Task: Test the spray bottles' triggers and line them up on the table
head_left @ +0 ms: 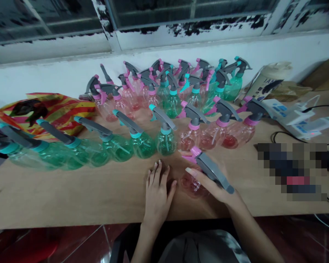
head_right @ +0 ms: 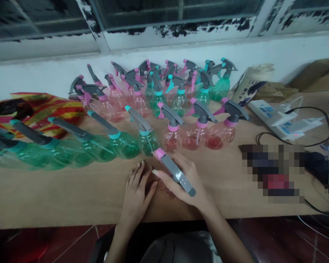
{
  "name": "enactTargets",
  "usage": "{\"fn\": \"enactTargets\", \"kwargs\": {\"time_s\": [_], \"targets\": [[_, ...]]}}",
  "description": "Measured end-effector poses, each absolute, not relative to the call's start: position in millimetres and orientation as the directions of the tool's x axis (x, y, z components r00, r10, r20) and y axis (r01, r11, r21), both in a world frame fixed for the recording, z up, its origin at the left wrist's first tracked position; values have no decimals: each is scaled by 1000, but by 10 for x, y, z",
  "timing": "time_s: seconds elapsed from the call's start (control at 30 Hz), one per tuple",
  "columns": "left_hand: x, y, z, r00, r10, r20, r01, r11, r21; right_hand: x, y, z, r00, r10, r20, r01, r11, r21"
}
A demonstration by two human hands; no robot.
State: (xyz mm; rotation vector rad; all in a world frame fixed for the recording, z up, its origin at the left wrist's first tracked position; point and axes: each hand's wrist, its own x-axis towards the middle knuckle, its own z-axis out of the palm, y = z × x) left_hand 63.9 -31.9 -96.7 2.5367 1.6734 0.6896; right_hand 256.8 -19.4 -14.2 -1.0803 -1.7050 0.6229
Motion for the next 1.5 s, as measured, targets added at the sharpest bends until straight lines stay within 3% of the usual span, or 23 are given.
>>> {"fn": "enactTargets", "kwargs": {"time_s": [1.07,1.5], "targets": [[639,-322,-937,334,880,338,867,-428,256,2523,-144,-159,-98,871,482,349,484,-803],[622,-465,-860,444,874,200,743,-484,462,2564,-159,-160,-138,866,480,341,497,-798]]}}
